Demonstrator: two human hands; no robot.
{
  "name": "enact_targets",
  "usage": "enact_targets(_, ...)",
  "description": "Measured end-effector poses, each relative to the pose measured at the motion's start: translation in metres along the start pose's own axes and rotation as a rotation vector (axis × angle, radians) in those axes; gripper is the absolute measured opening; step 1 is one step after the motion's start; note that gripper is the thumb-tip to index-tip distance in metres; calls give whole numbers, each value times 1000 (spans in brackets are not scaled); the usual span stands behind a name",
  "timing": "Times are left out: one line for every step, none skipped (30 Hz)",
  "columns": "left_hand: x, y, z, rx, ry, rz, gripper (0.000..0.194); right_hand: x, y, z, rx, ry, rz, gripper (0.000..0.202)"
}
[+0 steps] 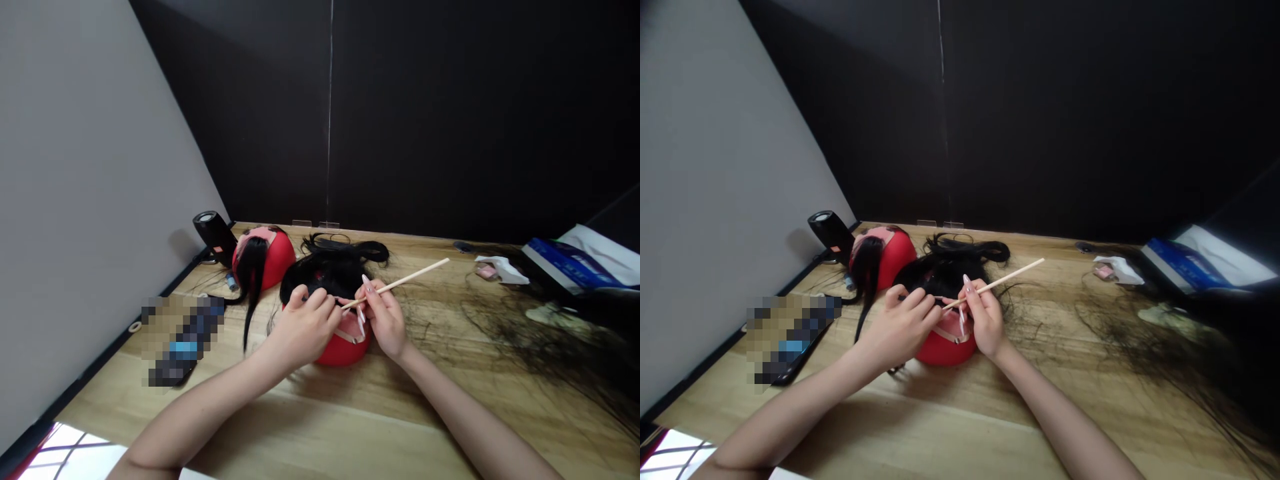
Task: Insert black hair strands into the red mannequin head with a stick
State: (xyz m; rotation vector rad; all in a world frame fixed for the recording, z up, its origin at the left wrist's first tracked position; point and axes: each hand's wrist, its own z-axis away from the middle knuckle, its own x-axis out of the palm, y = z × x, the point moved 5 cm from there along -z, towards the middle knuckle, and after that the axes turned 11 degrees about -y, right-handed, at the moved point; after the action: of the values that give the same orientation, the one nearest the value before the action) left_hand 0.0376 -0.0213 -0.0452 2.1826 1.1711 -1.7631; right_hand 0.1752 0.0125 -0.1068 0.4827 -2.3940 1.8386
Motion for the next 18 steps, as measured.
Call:
enact_targets(3, 0, -2, 9, -15, 8, 10, 0, 0, 0, 1, -2, 5, 44)
enact_targets(5, 0, -3, 14, -30, 16, 10, 0, 0, 0, -2, -6, 11, 45)
enact_targets(8, 0, -4, 14, -44, 23, 10, 0, 0, 0, -8, -8, 17, 45)
enact_targets(10, 1, -5, 9, -54, 27, 10, 0, 0, 0, -13, -12, 22, 45)
enact_targets(11, 1, -6, -1, -61, 28, 10, 0, -1, 0, -17, -15, 23, 45)
enact_targets(12, 2, -6, -15, -66, 27, 10, 0, -1, 0, -20, -17, 21, 45)
enact_targets(12, 2, -6, -27, -67, 27, 10, 0, -1, 0, -23, -18, 15, 45)
enact_targets(12, 3, -7, -35, -64, 28, 10, 0, 0, -1, -23, -17, 10, 44)
enact_targets(11, 4, -7, -41, -59, 30, 10, 0, 0, -1, -23, -14, 6, 44)
enact_targets(11, 5, -7, -43, -56, 33, 11, 0, 0, -1, -24, -10, 3, 44)
enact_targets(10, 5, -7, -42, -52, 36, 11, 0, -1, -1, -24, -6, -1, 44)
enact_targets(9, 6, -6, -40, -48, 39, 11, 0, -1, -1, -24, -4, -5, 44)
enact_targets(8, 6, -6, -38, -45, 41, 11, 0, -1, -1, -23, -4, -10, 44)
enact_targets(8, 7, -5, -35, -46, 42, 11, 1, -1, -1, -23, -6, -15, 44)
enact_targets(7, 7, -4, -30, -50, 42, 11, 1, -1, -2, -21, -7, -16, 44)
enact_targets(6, 8, -3, -25, -59, 39, 10, 1, -1, -2, -20, -4, -14, 45)
enact_targets(6, 10, -2, -18, -73, 34, 9, 1, -1, -2, -16, 1, -7, 45)
enact_targets(5, 11, -1, -8, -91, 29, 8, 1, -2, -3, -13, 8, 0, 46)
